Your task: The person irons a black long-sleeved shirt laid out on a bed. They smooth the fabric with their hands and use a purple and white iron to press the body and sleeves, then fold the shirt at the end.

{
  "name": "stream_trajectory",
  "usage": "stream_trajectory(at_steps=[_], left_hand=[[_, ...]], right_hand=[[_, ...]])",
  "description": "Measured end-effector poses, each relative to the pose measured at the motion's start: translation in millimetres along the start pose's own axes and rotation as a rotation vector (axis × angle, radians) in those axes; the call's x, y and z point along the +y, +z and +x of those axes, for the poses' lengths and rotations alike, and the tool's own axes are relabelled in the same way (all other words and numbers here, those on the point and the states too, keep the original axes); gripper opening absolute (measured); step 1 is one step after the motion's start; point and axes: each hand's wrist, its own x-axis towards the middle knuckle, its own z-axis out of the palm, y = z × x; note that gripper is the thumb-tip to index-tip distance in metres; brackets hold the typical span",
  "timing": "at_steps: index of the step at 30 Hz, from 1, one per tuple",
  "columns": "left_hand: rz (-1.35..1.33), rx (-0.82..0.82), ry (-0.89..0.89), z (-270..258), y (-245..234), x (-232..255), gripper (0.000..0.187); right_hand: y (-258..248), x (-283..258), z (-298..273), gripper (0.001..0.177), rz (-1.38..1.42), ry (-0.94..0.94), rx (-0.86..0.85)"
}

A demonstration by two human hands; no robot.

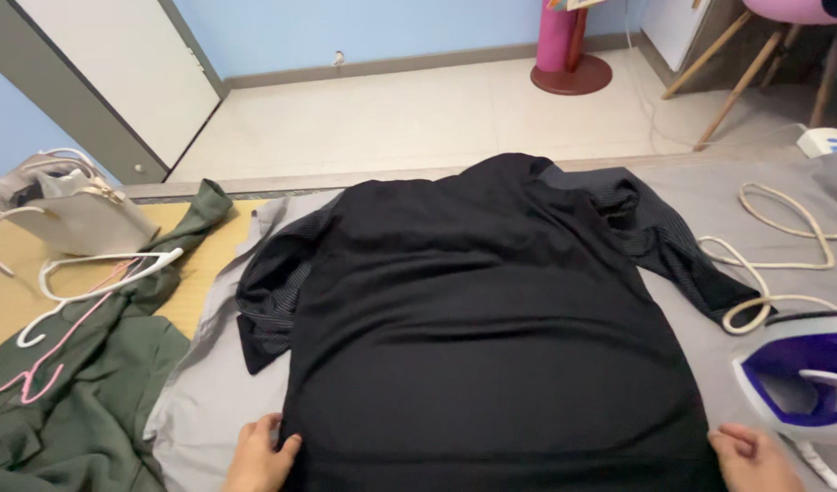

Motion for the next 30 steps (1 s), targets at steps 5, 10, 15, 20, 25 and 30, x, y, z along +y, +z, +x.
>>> stream_trajectory(at_steps=[5,10,15,20,25,30], left_hand=[[-0.159,0.058,-0.089,16.7,7.6,-2.8,0.055],[-0.487,-0.095,-0.070,22.4,13.5,-25.7,0.043],[-0.573,-0.259,-0.233,37.1,-10.0,-50.7,0.039],[-0.566,-0.409,-0.271,33.7,-16.9,-62.2,0.038],[-0.545,-0.472,-0.281,20.5,-19.7,-70.2,0.038],[-0.505,-0.507,-0.261,8.9,-24.2,-60.0,0.037]], right_hand=[[7.7,-23.0,11.2,0.070,-0.307,-0.034,-0.146],[-9.9,-48.2,1.9,0.086,-0.233,-0.046,-0.169],[-28.5,-63.9,-14.9,0.066,-0.108,-0.116,-0.143],[-40.1,-63.9,-22.1,0.059,-0.140,-0.043,-0.148],[-61.4,-38.5,-26.7,0.052,-0.187,0.001,-0.181],[-48.5,-31.9,-8.0,0.046,-0.247,0.036,-0.234]])
